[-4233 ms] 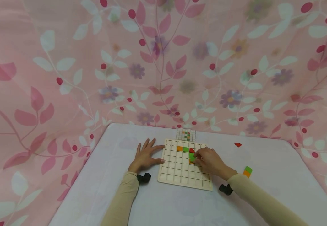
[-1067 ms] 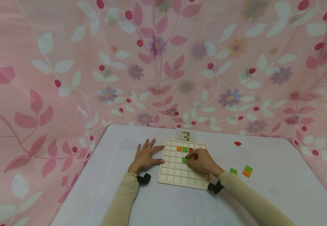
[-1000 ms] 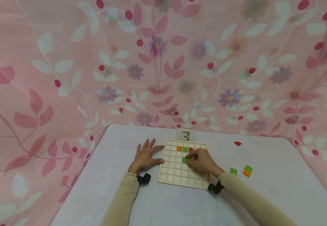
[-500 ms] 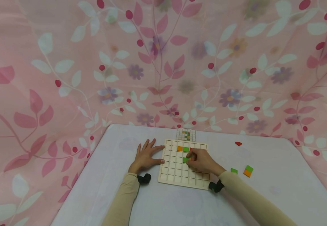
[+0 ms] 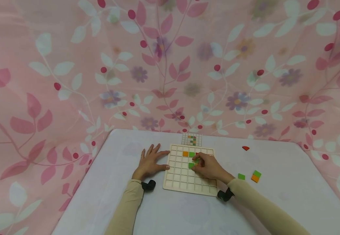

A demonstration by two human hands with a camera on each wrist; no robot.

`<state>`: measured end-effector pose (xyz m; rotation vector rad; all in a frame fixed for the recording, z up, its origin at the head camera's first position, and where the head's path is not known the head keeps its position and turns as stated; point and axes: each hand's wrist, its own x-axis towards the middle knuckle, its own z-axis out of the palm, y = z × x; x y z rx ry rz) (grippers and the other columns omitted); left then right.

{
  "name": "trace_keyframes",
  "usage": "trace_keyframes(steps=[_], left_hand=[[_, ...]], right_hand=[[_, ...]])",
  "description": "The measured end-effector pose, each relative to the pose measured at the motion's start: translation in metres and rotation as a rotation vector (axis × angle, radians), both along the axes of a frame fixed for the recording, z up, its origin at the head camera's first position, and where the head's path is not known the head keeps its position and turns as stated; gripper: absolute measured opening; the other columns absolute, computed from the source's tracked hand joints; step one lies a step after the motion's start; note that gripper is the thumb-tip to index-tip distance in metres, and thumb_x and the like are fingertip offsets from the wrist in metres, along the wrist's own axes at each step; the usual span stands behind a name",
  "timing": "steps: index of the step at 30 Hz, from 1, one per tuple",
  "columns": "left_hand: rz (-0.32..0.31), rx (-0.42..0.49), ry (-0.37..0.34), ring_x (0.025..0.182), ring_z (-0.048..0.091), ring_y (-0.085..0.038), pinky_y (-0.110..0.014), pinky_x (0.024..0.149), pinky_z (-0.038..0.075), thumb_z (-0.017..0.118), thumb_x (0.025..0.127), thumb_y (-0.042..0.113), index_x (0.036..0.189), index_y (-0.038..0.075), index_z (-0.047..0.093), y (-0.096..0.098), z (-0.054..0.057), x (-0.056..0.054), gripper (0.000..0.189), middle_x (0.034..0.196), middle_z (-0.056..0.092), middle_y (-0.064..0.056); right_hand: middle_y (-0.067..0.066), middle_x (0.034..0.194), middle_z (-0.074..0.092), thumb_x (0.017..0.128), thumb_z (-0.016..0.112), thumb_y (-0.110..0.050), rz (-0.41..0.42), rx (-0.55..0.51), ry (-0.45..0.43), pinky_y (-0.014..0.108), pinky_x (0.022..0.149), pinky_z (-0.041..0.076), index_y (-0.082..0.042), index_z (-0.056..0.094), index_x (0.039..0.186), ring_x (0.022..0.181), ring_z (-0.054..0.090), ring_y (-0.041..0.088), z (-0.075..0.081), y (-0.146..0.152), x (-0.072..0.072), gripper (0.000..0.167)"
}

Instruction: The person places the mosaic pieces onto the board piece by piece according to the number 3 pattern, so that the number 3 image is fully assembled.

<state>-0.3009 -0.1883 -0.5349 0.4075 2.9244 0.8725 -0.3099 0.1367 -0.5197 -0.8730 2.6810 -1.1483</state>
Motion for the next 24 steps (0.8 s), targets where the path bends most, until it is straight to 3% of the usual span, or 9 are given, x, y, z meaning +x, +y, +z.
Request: trace_keyframes(steps=[5,14,19,24], left_hand=[[-0.007,0.009,0.002,0.167,0.004,-0.04,-0.073,0.127,-0.004,0.082,0.088,0.055,0.153,0.036,0.058,-0.001,0.0,-0.001,0.072,0.178,0.022,-0.01],[-0.006,0.005,0.0,0.167,0.004,-0.038,-0.073,0.127,-0.004,0.081,0.088,0.056,0.154,0.037,0.057,-0.002,-0.004,0.0,0.073,0.178,0.021,-0.008],[-0.008,0.012,0.004,0.166,0.005,-0.04,-0.073,0.127,-0.004,0.082,0.088,0.056,0.153,0.036,0.058,-0.001,-0.004,0.0,0.073,0.178,0.022,-0.01],[-0.013,0.008,0.001,0.167,0.004,-0.04,-0.073,0.127,-0.005,0.082,0.088,0.055,0.154,0.036,0.057,-0.001,-0.002,-0.001,0.072,0.178,0.021,-0.01]], right_hand=[[-0.005,0.076,0.061,0.095,0.081,-0.02,-0.046,-0.002,0.007,0.022,0.062,0.042,-0.006,0.072,0.116,0.066,0.05,0.007,0.008,0.017,0.002,0.027],[-0.007,0.083,0.066,0.095,0.079,-0.017,-0.133,0.178,0.032,0.022,0.065,0.047,-0.011,0.075,0.104,0.077,0.055,0.01,0.021,0.085,0.008,0.012],[-0.006,0.088,0.069,0.094,0.08,-0.019,-0.14,0.239,0.056,0.025,0.07,0.05,-0.01,0.076,0.104,0.081,0.058,0.009,0.028,0.116,0.013,0.014],[-0.004,0.095,0.072,0.091,0.084,-0.026,-0.144,0.317,0.014,0.034,0.079,0.055,-0.01,0.077,0.105,0.089,0.063,0.014,0.03,0.137,0.021,0.023]])
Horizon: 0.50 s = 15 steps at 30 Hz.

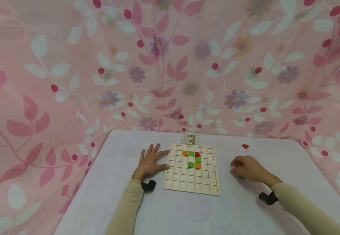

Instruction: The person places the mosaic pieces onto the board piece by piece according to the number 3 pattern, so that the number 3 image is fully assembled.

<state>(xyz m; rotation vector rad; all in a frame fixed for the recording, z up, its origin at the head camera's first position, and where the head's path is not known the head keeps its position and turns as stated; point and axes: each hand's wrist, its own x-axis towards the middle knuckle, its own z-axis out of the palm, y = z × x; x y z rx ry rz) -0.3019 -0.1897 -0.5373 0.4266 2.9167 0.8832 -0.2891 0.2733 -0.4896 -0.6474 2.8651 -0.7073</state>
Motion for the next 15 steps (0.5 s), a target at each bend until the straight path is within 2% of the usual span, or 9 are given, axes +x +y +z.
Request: trace_keyframes(steps=[4,10,15], left_hand=[[-0.001,0.001,-0.002,0.167,0.003,-0.039,-0.072,0.127,-0.006,0.081,0.089,0.055,0.154,0.037,0.057,0.0,0.001,0.0,0.072,0.178,0.021,-0.009],[0.0,0.008,-0.006,0.167,0.002,-0.038,-0.071,0.127,-0.007,0.081,0.089,0.055,0.154,0.037,0.057,0.001,0.002,0.001,0.072,0.178,0.02,-0.009],[0.007,0.006,0.007,0.166,0.005,-0.041,-0.073,0.127,-0.004,0.082,0.088,0.054,0.153,0.035,0.058,0.001,0.001,0.002,0.072,0.177,0.023,-0.011]], right_hand=[[-0.003,0.098,0.073,0.088,0.087,-0.032,-0.013,0.05,-0.027,0.041,0.084,0.058,-0.01,0.077,0.106,0.093,0.065,0.017,0.0,0.015,0.005,0.03],[-0.006,0.097,0.071,0.086,0.088,-0.032,0.026,0.048,0.001,0.029,0.078,0.056,-0.011,0.076,0.106,0.09,0.062,0.013,0.002,0.034,0.018,0.032],[-0.008,0.098,0.07,0.086,0.089,-0.033,0.016,0.076,-0.013,0.027,0.08,0.056,-0.014,0.075,0.108,0.09,0.059,0.011,0.003,0.046,0.027,0.032]])
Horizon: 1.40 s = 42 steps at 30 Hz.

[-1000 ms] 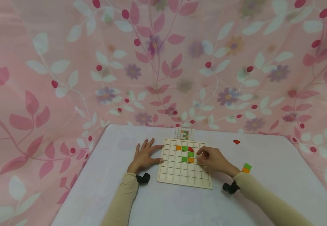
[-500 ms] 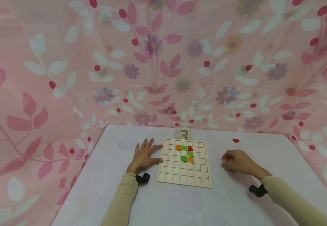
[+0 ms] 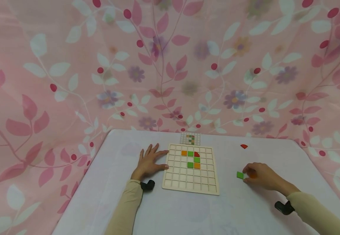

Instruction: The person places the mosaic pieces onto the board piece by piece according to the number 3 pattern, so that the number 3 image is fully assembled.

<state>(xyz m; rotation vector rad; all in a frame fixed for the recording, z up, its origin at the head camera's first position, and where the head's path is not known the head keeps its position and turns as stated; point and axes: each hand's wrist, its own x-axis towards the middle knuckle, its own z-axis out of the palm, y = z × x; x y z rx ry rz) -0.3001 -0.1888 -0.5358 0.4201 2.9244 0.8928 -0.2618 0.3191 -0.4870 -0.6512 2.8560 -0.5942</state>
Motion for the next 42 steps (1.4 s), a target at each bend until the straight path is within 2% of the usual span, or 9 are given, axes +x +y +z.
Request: trace_keyframes(steps=[5,10,13,19,25,33,42], left_hand=[[0.0,0.001,-0.007,0.166,0.005,-0.041,-0.074,0.126,-0.005,0.082,0.088,0.055,0.153,0.035,0.058,0.001,0.0,0.0,0.072,0.177,0.022,-0.011],[0.001,-0.004,-0.005,0.166,0.005,-0.041,-0.074,0.127,-0.004,0.082,0.088,0.055,0.153,0.035,0.058,0.001,0.0,0.0,0.072,0.178,0.022,-0.011],[0.004,-0.005,-0.002,0.166,0.005,-0.04,-0.073,0.127,-0.005,0.082,0.088,0.055,0.153,0.036,0.058,0.001,0.0,0.0,0.072,0.178,0.022,-0.01],[-0.001,0.002,-0.003,0.166,0.005,-0.041,-0.073,0.127,-0.004,0.082,0.088,0.055,0.153,0.035,0.058,0.0,0.0,0.0,0.072,0.177,0.023,-0.011],[-0.002,0.002,-0.009,0.166,0.004,-0.04,-0.072,0.127,-0.006,0.082,0.088,0.054,0.153,0.035,0.058,0.001,0.002,0.001,0.072,0.178,0.022,-0.011],[-0.004,0.0,-0.001,0.166,0.005,-0.041,-0.074,0.126,-0.004,0.082,0.087,0.056,0.153,0.035,0.058,0.0,-0.001,0.0,0.073,0.177,0.023,-0.011],[-0.015,0.011,0.017,0.165,0.007,-0.043,-0.075,0.126,-0.003,0.083,0.087,0.053,0.153,0.033,0.059,-0.001,-0.002,0.0,0.073,0.177,0.024,-0.014]], right_hand=[[-0.009,0.098,0.069,0.085,0.09,-0.03,0.005,0.014,0.035,0.027,0.08,0.056,-0.013,0.076,0.108,0.088,0.058,0.007,-0.002,0.01,0.006,0.031],[-0.01,0.097,0.068,0.083,0.092,-0.027,0.006,-0.048,0.127,0.025,0.075,0.055,-0.012,0.075,0.109,0.084,0.056,0.004,-0.007,0.015,0.01,0.035],[-0.011,0.098,0.069,0.083,0.092,-0.03,0.004,-0.081,0.155,0.025,0.077,0.056,-0.013,0.075,0.11,0.086,0.058,0.003,-0.013,0.013,0.01,0.036],[-0.011,0.096,0.067,0.086,0.089,-0.034,-0.048,-0.095,0.115,0.022,0.074,0.054,-0.016,0.075,0.108,0.084,0.055,0.001,-0.024,0.002,0.005,0.032],[-0.009,0.093,0.066,0.091,0.085,-0.022,-0.057,-0.091,0.154,0.022,0.072,0.053,-0.014,0.073,0.105,0.083,0.055,0.002,-0.031,-0.008,0.003,0.02],[-0.005,0.096,0.064,0.096,0.079,-0.018,-0.073,-0.069,0.131,0.024,0.074,0.055,-0.005,0.069,0.113,0.084,0.054,0.005,-0.032,-0.015,0.005,0.024],[-0.002,0.097,0.067,0.094,0.081,-0.016,-0.063,-0.058,0.163,0.03,0.077,0.058,-0.004,0.071,0.112,0.086,0.057,0.011,-0.027,-0.034,0.003,0.025]])
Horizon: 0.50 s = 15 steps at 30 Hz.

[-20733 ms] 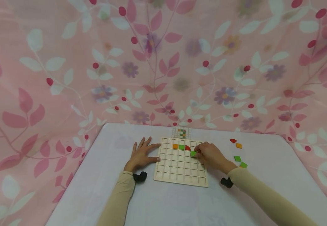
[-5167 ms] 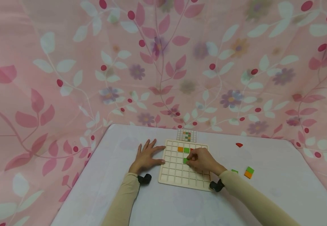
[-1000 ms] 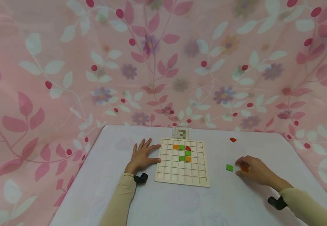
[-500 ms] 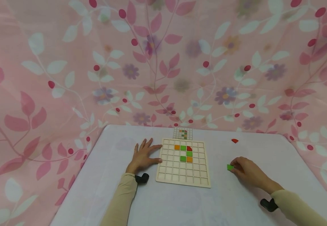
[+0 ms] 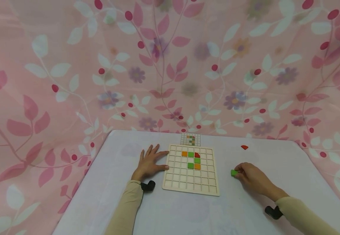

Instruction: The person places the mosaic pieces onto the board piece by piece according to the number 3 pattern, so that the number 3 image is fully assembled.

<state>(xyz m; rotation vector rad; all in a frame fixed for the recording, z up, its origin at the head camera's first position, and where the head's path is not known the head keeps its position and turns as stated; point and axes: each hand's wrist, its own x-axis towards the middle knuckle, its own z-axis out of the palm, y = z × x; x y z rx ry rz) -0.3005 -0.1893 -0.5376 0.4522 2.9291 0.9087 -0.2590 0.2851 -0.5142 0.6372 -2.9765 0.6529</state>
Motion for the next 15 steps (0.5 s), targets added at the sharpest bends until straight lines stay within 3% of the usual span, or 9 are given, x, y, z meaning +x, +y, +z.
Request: trace_keyframes(steps=[7,15], left_hand=[[0.006,-0.004,-0.014,0.166,0.006,-0.042,-0.074,0.127,-0.003,0.082,0.088,0.055,0.153,0.034,0.058,0.001,0.001,0.001,0.073,0.177,0.024,-0.013],[0.006,-0.004,-0.017,0.166,0.005,-0.042,-0.074,0.126,-0.004,0.082,0.088,0.055,0.154,0.033,0.058,0.0,0.003,0.001,0.073,0.177,0.023,-0.012]], right_hand=[[-0.003,0.095,0.068,0.093,0.082,-0.012,0.029,0.029,0.066,0.032,0.076,0.058,-0.006,0.072,0.109,0.085,0.057,0.01,0.006,-0.017,-0.005,0.02],[-0.004,0.094,0.068,0.094,0.08,-0.013,0.068,0.027,0.042,0.029,0.074,0.055,-0.008,0.073,0.109,0.084,0.056,0.009,0.016,-0.047,-0.016,0.017]])
